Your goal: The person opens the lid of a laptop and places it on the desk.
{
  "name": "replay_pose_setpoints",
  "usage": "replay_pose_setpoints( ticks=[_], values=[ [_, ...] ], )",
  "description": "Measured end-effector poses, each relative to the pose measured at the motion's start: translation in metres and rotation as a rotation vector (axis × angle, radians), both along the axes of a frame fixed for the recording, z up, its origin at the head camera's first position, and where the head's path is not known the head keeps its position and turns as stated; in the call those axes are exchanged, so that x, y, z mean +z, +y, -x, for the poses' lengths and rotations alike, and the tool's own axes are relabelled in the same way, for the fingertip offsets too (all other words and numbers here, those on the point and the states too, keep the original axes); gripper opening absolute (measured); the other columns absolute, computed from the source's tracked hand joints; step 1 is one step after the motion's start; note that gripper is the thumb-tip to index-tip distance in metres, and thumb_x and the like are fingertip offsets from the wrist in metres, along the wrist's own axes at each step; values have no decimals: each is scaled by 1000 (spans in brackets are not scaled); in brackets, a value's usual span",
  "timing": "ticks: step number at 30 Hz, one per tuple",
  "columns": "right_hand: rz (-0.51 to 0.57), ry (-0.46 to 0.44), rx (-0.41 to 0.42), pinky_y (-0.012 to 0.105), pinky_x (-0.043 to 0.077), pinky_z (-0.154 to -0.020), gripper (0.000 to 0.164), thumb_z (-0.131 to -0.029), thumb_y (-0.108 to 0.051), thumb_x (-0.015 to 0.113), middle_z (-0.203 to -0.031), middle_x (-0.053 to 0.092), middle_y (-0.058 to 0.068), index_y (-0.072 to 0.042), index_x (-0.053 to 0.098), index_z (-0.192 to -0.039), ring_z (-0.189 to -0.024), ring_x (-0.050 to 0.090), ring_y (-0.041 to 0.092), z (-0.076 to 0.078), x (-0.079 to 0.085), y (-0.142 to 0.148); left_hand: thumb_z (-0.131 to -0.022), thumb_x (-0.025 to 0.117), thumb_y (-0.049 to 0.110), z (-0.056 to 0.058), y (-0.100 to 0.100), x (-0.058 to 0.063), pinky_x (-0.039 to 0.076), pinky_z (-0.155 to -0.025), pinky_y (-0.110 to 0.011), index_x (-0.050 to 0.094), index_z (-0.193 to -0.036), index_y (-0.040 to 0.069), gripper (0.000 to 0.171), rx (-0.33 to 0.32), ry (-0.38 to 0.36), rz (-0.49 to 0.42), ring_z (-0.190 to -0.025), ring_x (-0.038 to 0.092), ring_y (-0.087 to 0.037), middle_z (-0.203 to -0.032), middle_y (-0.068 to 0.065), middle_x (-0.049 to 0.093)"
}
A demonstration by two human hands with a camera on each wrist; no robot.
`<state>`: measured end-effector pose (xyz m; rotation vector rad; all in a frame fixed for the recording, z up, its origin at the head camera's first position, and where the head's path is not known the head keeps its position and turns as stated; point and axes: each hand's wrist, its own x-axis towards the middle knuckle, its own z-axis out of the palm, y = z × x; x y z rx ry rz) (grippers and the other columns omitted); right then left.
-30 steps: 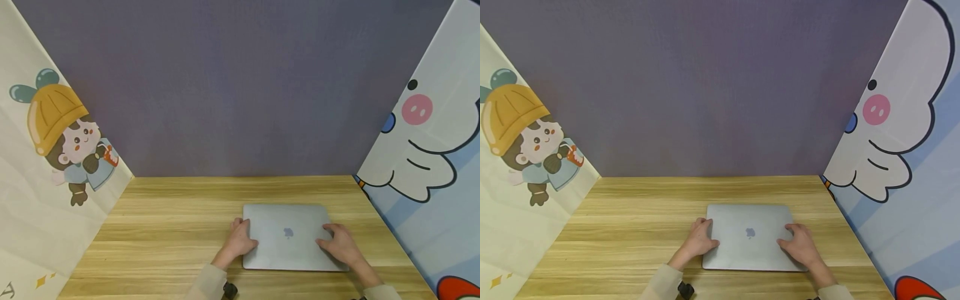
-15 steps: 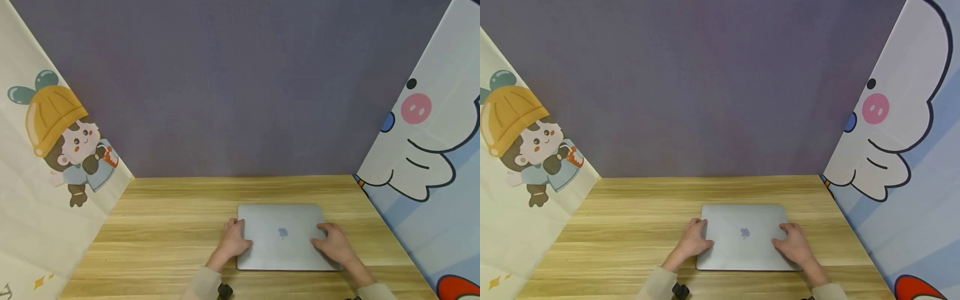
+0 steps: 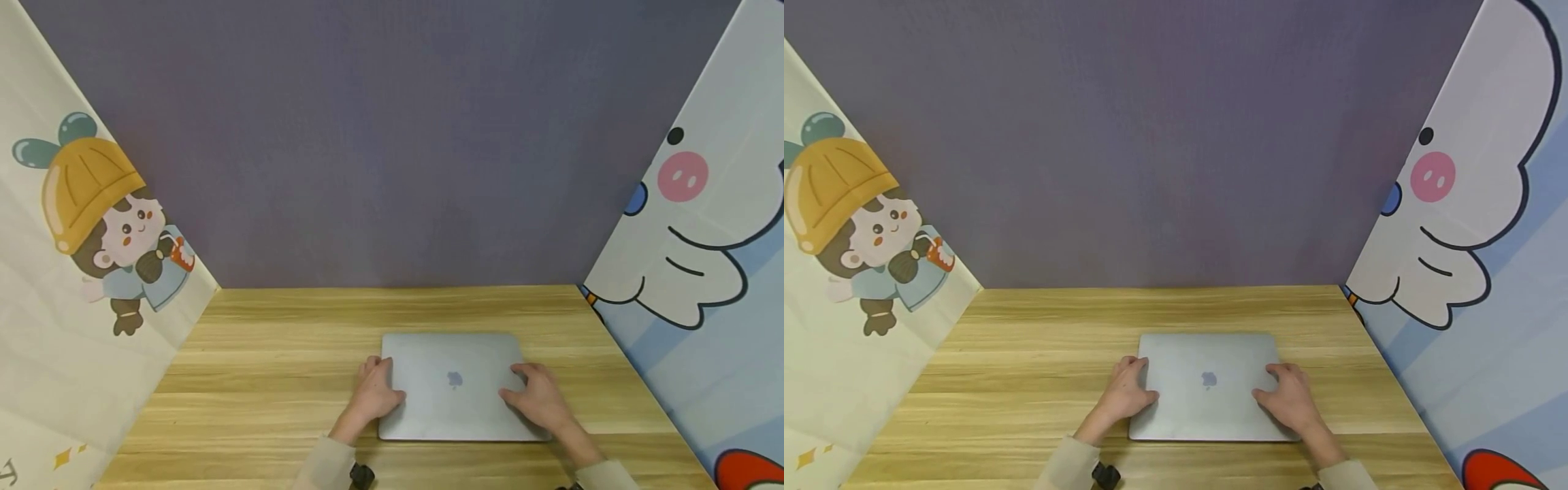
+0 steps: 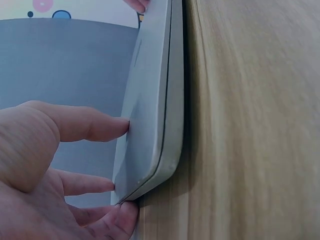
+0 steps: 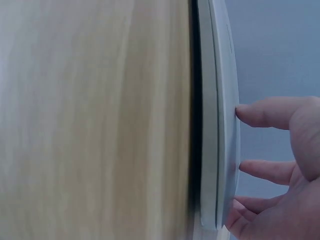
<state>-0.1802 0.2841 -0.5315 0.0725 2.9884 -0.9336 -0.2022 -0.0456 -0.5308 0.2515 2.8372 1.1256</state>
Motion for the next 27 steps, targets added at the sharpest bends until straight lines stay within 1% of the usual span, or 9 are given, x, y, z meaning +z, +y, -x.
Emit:
replay_pose_setpoints(
  ticks=[5,10,17,23,27],
  values=[
    [12,-5,-11,65,47,-97,62,-80,-24,83,-130,51,40,12,61,-126,-121,49,57,0,0,-7,-75,81,12,-1,-5,-1,42,-106,-58,52,-138,-14,74,13,-3,-13,-127,43,-44,-137,-31,48],
    [11,-9,-20,66,46,-97,62,-79,-24,83,-131,51,40,12,61,-126,-122,48,57,0,1,-14,-75,82,13,-1,-9,-2,42,-106,-58,53,-138,-13,74,20,1,0,-127,43,-44,-138,-30,48],
    [16,6,-22,66,46,-97,62,-79,-24,83,-132,50,39,11,61,-126,-122,47,56,0,0,-21,-75,82,12,-1,-15,0,42,-105,-59,52,-137,-13,74,31,0,-14,-127,42,-45,-137,-31,47],
    [11,5,-18,65,47,-96,64,-78,-24,83,-131,50,39,11,61,-127,-121,48,55,1,-1,-26,-75,81,12,-2,-21,0,42,-106,-58,52,-138,-12,74,39,-12,-1,-128,42,-44,-138,-30,47],
    [14,-4,-19,64,48,-94,64,-78,-23,83,-130,51,37,10,61,-127,-121,48,53,2,0,-30,-75,82,13,-3,-26,0,43,-105,-58,53,-137,-12,73,38,-3,17,-128,43,-44,-137,-30,48]
  ],
)
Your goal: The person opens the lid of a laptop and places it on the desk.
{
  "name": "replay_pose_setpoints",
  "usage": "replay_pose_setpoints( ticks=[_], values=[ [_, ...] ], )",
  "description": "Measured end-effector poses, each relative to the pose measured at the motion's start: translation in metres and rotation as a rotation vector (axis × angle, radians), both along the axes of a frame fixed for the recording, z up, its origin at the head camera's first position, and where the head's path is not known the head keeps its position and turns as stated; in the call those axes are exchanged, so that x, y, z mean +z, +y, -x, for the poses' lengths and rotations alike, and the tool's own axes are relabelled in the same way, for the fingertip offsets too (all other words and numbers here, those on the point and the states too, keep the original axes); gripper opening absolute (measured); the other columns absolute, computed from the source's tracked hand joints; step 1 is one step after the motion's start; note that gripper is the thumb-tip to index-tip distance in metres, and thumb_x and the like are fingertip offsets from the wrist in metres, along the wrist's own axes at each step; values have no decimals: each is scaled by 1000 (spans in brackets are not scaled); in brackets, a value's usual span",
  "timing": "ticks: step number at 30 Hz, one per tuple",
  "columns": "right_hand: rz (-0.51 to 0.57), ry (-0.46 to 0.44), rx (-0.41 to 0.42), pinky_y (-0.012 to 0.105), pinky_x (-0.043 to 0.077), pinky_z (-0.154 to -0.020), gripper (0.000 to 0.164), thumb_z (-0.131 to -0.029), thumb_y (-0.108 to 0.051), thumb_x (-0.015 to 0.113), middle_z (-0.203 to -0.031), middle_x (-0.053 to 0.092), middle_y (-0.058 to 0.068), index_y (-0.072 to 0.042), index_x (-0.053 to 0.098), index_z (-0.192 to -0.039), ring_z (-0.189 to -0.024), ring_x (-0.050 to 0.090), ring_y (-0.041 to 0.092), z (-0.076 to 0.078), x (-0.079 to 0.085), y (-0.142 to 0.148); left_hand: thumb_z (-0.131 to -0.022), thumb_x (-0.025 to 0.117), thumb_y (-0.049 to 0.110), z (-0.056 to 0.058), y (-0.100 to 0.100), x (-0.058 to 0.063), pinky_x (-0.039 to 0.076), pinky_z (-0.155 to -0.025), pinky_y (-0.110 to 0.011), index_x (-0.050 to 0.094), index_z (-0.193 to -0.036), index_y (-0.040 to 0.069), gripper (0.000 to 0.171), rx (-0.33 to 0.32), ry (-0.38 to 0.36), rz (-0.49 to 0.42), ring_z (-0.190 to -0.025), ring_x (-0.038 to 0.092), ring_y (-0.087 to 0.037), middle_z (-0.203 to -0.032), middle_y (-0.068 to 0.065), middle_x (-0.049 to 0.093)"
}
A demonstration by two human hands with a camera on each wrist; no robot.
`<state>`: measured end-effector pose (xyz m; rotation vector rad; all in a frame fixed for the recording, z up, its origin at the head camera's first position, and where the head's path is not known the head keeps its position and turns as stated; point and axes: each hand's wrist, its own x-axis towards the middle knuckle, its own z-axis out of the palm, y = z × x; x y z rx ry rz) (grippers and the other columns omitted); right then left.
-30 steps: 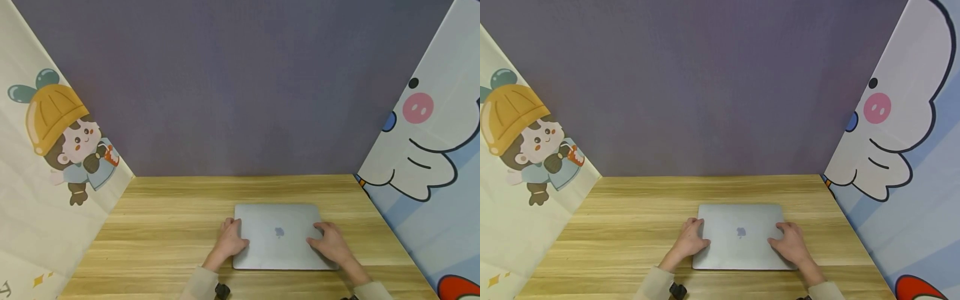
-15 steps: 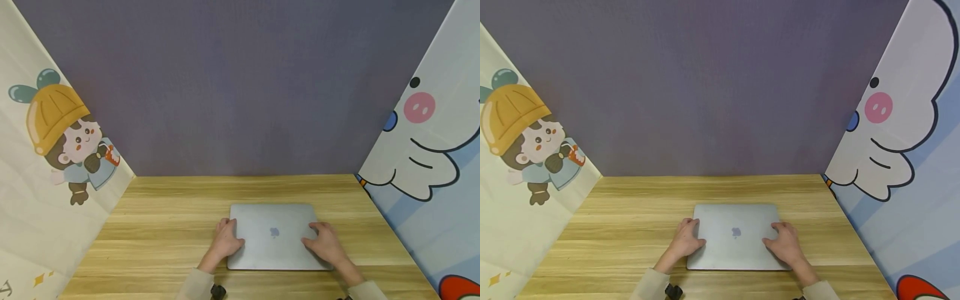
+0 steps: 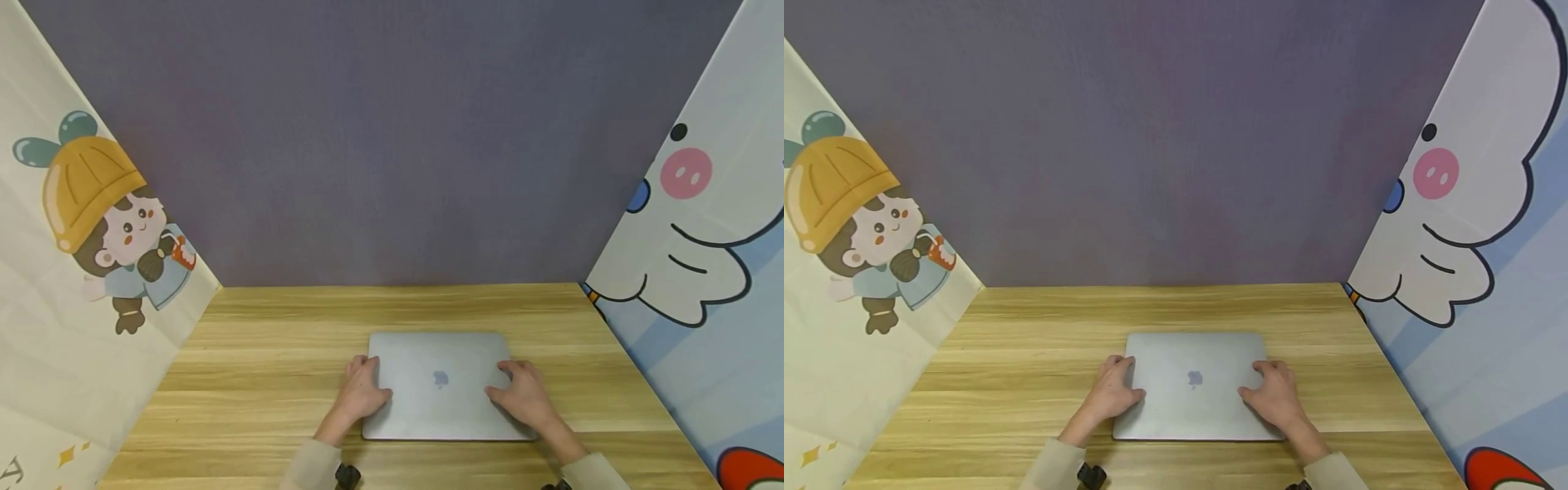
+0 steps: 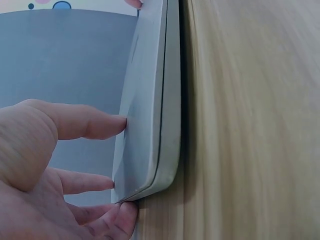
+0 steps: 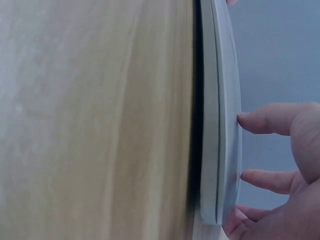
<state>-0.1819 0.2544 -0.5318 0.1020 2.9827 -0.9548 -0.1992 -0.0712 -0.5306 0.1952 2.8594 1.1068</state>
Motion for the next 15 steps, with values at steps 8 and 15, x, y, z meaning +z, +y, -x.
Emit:
replay_pose_setpoints(
  ticks=[8,15],
  values=[
    [-9,-20,-10,63,49,-93,65,-77,-24,83,-128,51,35,8,61,-128,-119,49,50,1,2,-11,-74,83,14,0,-11,1,44,-105,-59,55,-136,-12,73,17,11,17,-127,45,-46,-137,-30,49],
    [3,-22,-3,63,49,-93,63,-77,-23,83,-128,51,35,8,61,-128,-118,51,49,2,3,-18,-73,82,13,-1,-18,2,44,-104,-60,55,-135,-12,72,26,13,17,-127,45,-47,-137,-31,49]
  ],
)
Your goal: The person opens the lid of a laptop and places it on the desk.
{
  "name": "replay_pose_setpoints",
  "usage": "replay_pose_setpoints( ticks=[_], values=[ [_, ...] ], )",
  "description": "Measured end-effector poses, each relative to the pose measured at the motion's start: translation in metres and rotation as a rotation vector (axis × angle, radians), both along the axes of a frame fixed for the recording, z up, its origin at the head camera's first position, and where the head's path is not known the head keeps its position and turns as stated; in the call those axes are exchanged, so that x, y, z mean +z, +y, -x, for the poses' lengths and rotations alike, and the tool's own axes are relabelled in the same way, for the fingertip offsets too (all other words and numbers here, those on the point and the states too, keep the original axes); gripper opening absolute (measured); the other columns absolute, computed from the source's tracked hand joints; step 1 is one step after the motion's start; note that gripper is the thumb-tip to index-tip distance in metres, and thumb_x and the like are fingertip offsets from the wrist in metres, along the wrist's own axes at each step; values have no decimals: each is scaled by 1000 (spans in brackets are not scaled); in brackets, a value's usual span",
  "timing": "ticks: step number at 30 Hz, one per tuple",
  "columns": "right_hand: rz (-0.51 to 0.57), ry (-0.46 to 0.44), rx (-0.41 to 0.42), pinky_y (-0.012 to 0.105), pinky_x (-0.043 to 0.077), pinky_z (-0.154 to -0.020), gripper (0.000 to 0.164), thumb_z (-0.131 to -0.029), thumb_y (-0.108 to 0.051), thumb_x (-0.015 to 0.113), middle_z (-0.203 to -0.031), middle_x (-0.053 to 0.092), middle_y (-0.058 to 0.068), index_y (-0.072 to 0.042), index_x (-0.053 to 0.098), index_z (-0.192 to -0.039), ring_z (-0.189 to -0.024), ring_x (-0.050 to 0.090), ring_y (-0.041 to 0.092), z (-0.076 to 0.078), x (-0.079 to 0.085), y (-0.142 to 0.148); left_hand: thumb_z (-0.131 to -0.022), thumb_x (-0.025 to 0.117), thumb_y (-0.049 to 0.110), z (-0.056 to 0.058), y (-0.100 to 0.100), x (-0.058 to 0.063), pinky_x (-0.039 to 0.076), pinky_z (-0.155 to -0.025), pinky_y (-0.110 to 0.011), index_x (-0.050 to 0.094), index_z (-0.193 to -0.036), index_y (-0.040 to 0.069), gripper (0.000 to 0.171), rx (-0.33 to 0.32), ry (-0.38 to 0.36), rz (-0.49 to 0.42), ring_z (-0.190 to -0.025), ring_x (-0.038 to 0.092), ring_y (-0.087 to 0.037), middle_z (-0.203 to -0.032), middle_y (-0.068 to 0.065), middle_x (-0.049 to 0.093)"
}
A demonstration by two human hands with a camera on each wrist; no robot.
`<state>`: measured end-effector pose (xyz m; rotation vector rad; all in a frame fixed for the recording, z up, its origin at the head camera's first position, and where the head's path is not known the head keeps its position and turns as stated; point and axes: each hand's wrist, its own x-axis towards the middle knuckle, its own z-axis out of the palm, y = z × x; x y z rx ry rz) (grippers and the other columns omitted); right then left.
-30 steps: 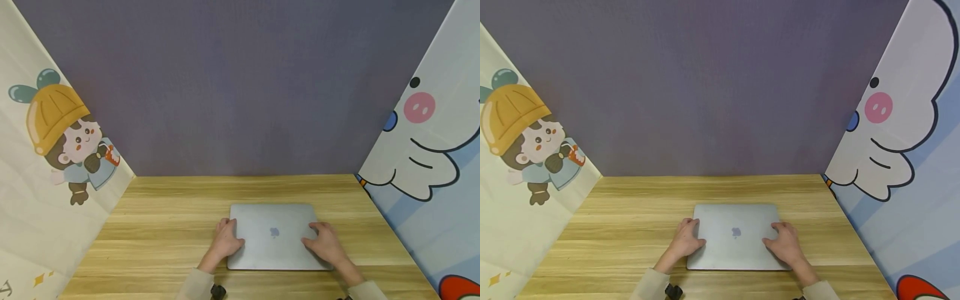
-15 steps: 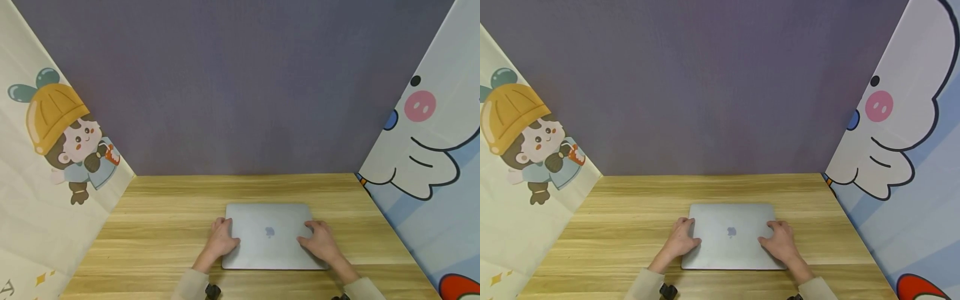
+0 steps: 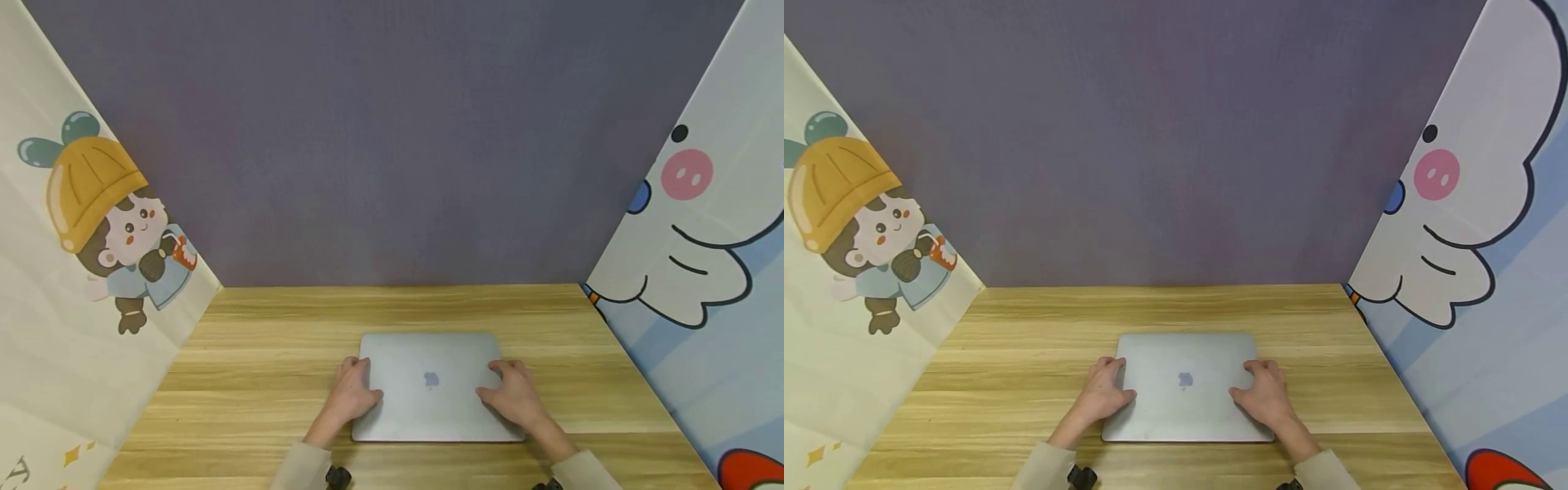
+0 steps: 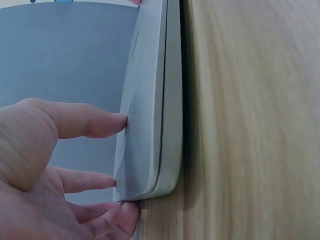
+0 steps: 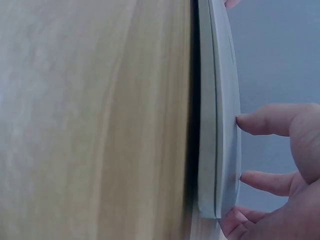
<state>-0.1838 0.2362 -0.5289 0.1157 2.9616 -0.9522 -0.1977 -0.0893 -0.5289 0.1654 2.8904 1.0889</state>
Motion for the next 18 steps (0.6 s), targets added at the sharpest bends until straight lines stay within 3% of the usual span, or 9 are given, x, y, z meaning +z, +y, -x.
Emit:
replay_pose_setpoints(
  ticks=[18],
  values=[
    [14,28,28,60,52,-90,63,-77,-23,84,-123,52,31,8,61,-126,-113,53,45,-1,-2,-15,-75,83,12,-4,-17,0,44,-104,-61,56,-135,-12,70,21,-10,-14,-128,43,-47,-139,-31,47]
  ],
)
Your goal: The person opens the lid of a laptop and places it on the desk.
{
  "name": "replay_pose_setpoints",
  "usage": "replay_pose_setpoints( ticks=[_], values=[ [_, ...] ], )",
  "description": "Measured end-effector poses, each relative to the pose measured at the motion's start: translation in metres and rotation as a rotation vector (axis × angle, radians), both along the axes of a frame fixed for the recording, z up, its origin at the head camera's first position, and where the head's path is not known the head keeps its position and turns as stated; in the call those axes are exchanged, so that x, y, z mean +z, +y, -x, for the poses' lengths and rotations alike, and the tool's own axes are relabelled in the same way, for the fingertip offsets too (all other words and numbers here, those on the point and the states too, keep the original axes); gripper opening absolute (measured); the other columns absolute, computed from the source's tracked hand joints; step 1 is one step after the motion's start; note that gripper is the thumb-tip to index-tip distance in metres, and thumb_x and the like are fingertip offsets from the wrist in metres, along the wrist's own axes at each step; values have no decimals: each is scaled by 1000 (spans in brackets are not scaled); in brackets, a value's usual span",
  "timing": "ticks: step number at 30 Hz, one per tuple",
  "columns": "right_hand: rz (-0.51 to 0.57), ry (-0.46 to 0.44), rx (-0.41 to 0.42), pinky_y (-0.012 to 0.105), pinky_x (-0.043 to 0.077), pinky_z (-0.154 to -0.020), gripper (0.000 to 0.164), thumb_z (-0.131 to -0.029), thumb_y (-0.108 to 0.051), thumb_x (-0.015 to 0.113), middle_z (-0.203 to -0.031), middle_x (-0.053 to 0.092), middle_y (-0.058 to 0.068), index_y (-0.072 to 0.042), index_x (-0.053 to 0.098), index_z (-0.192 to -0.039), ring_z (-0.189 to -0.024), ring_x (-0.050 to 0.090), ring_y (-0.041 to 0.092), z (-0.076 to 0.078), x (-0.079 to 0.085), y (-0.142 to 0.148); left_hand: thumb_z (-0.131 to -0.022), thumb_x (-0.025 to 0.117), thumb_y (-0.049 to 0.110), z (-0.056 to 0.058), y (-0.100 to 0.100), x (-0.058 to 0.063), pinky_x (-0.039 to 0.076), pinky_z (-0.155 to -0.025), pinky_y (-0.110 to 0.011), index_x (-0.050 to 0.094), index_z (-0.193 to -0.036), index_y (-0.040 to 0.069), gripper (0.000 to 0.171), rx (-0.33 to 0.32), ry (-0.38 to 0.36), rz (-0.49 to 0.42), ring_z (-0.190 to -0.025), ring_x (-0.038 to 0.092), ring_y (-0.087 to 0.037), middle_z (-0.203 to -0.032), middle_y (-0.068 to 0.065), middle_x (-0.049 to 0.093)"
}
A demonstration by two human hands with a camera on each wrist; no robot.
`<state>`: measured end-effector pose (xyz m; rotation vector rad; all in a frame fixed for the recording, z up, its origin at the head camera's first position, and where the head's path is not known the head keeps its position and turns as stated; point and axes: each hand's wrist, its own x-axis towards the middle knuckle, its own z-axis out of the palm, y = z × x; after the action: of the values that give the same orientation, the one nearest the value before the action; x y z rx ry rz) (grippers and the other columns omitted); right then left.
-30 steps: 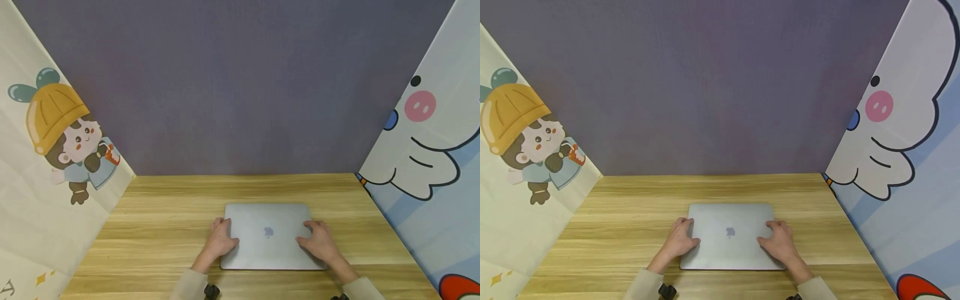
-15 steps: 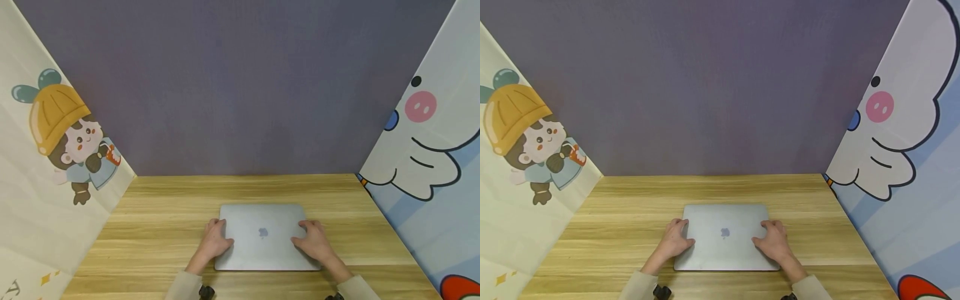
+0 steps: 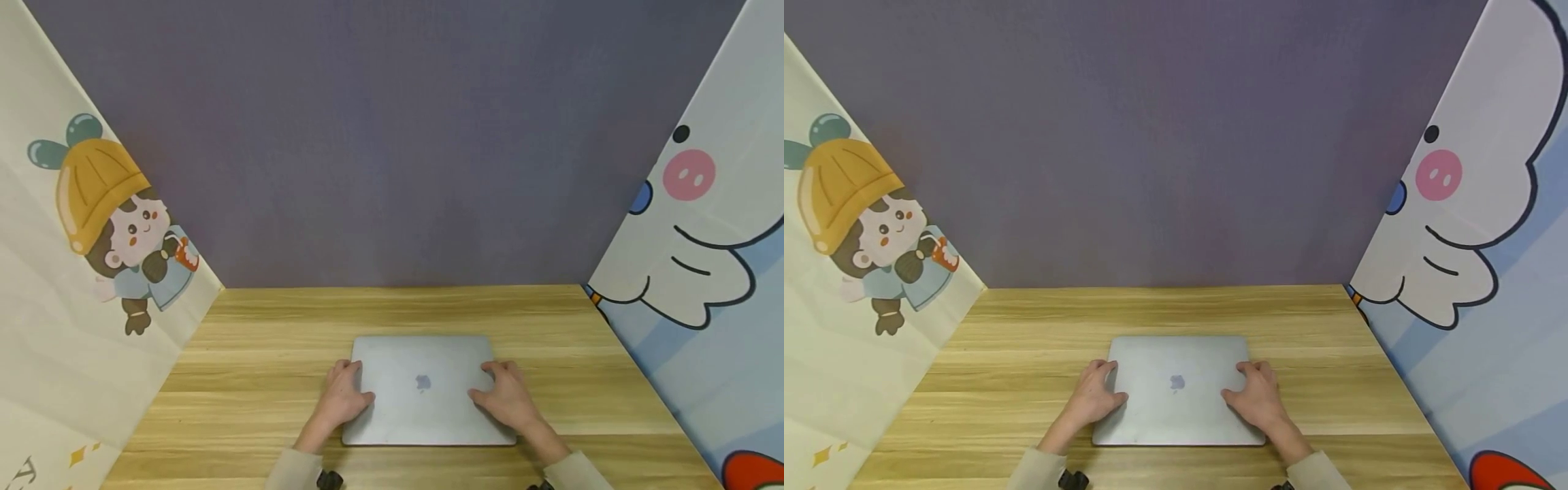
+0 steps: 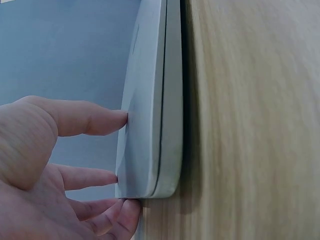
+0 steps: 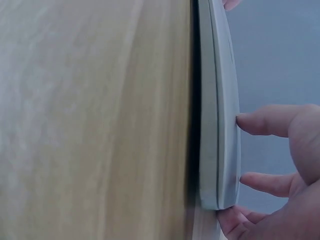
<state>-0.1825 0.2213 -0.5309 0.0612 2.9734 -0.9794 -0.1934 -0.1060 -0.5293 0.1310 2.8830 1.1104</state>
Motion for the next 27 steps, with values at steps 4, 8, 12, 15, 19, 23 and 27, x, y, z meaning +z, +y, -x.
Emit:
replay_pose_setpoints(
  ticks=[4,8,12,15,19,23,27],
  values=[
    [2,5,12,60,52,-90,63,-78,-23,84,-123,52,30,9,61,-126,-113,54,45,-1,1,-3,-75,83,12,-1,-3,0,44,-104,-61,56,-134,-12,70,-4,7,6,-127,44,-47,-138,-32,48],
    [3,10,18,59,52,-90,62,-78,-23,84,-123,53,30,9,61,-126,-113,53,45,-2,1,-4,-74,84,12,-3,-4,0,44,-104,-61,56,-134,-12,70,-7,13,11,-127,44,-47,-137,-31,48],
    [-3,9,16,58,53,-90,63,-78,-23,84,-123,53,30,9,61,-127,-114,53,44,-3,1,-4,-74,84,14,-3,-4,0,44,-104,-61,57,-133,-12,69,-7,19,22,-126,45,-47,-136,-31,49],
    [-11,3,10,57,53,-90,63,-78,-24,84,-123,53,29,9,61,-127,-113,53,43,-2,0,-4,-75,84,15,-3,-4,0,44,-104,-60,57,-133,-11,69,-2,14,30,-126,45,-47,-137,-31,49],
    [-15,0,5,57,53,-90,64,-78,-24,84,-122,53,29,9,61,-127,-113,53,42,-2,0,-5,-76,84,15,-4,-4,-1,44,-104,-60,57,-134,-11,69,2,9,30,-127,45,-46,-138,-31,48],
    [-12,-2,2,57,53,-90,65,-77,-24,85,-122,53,29,9,61,-128,-113,53,42,-2,-1,-5,-76,84,15,-4,-5,-2,45,-103,-60,57,-133,-11,69,-2,20,32,-126,45,-46,-137,-31,48],
    [-7,-3,-2,57,53,-90,65,-78,-24,84,-124,52,29,10,60,-128,-113,53,42,-2,-1,-6,-74,85,17,-6,-5,-1,45,-102,-60,58,-133,-11,70,-5,26,37,-125,46,-46,-138,-31,48]
  ],
)
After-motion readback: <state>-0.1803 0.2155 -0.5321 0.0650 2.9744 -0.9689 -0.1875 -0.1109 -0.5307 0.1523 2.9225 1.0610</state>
